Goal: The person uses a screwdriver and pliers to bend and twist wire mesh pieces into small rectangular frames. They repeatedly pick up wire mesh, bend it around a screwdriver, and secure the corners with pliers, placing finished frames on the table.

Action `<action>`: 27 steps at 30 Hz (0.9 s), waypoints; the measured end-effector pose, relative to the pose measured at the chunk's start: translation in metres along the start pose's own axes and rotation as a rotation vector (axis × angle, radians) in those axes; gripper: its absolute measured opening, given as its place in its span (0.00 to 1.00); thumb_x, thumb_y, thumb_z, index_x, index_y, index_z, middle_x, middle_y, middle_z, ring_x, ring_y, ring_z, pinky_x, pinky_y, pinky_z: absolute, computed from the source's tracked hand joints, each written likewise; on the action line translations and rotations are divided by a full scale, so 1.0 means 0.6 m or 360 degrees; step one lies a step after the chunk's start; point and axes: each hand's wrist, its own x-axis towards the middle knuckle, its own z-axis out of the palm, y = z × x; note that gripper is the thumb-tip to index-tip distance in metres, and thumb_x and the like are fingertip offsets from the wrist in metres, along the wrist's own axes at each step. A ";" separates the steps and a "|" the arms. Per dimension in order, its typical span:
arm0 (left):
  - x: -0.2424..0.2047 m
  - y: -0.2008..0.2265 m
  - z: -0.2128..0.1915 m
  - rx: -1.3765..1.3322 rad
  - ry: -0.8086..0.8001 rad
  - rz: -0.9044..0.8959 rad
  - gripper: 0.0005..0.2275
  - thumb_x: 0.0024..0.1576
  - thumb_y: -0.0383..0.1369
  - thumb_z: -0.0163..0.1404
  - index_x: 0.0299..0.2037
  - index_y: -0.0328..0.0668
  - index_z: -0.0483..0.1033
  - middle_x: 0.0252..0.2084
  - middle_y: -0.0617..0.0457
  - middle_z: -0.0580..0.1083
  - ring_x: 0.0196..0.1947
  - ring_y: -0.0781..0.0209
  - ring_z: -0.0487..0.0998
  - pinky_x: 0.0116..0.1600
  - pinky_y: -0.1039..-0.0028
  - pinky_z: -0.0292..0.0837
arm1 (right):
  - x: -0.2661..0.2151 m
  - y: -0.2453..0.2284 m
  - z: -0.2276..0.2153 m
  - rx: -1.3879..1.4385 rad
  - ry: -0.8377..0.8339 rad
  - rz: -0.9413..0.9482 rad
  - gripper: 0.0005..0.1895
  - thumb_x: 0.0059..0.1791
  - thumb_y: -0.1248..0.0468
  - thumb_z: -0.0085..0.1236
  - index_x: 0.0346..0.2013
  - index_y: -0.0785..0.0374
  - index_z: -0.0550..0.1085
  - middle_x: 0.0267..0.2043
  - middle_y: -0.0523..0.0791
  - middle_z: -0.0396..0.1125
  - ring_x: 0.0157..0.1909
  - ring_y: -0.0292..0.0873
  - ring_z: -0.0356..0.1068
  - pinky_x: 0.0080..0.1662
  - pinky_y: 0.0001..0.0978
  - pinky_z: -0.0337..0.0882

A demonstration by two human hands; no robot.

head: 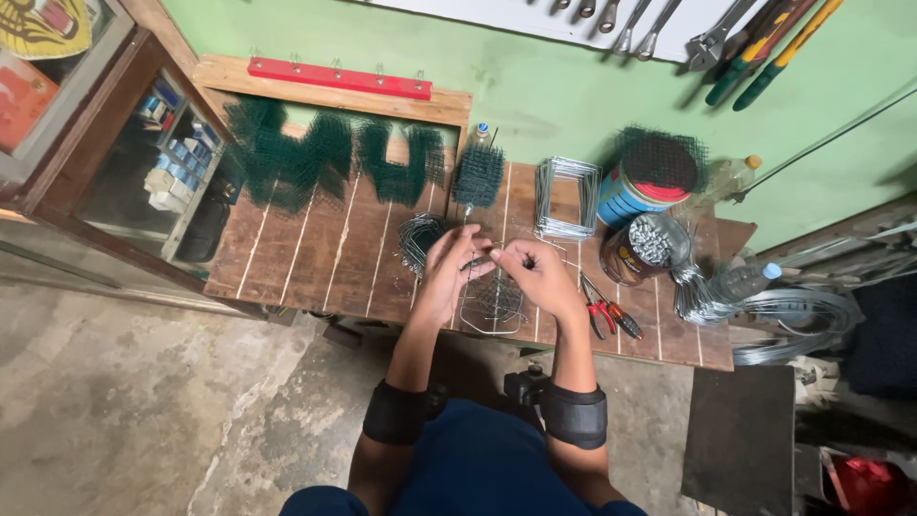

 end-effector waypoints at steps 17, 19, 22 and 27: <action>0.023 0.010 -0.003 0.0004 -0.0374 -0.0092 0.18 0.69 0.32 0.41 0.66 0.31 0.65 0.54 0.47 0.72 0.49 0.59 0.75 0.54 0.62 0.78 | -0.046 0.011 -0.045 0.0004 0.0000 -0.0044 0.13 0.50 0.64 0.64 0.24 0.67 0.74 0.22 0.35 0.62 0.29 0.27 0.58 0.33 0.24 0.62; 0.024 0.011 -0.007 -0.0059 -0.0429 -0.0170 0.17 0.69 0.30 0.42 0.66 0.30 0.66 0.52 0.48 0.71 0.49 0.59 0.75 0.55 0.60 0.79 | -0.054 0.017 -0.054 0.0057 0.0004 -0.0017 0.13 0.50 0.65 0.64 0.24 0.67 0.74 0.22 0.35 0.62 0.29 0.27 0.58 0.33 0.24 0.61; 0.027 0.014 -0.010 -0.0116 -0.0668 -0.0282 0.18 0.66 0.27 0.45 0.67 0.34 0.64 0.52 0.51 0.70 0.50 0.60 0.75 0.59 0.60 0.79 | -0.066 0.019 -0.067 0.0081 0.0008 -0.0001 0.13 0.49 0.65 0.65 0.24 0.67 0.73 0.22 0.35 0.62 0.29 0.27 0.58 0.33 0.24 0.62; 0.045 -0.010 -0.028 -0.0118 -0.0805 -0.0390 0.08 0.68 0.26 0.47 0.55 0.37 0.67 0.47 0.53 0.71 0.44 0.58 0.79 0.52 0.65 0.80 | -0.079 0.007 -0.089 0.0013 -0.0003 0.0076 0.12 0.48 0.66 0.66 0.23 0.67 0.73 0.20 0.37 0.61 0.27 0.28 0.57 0.31 0.25 0.61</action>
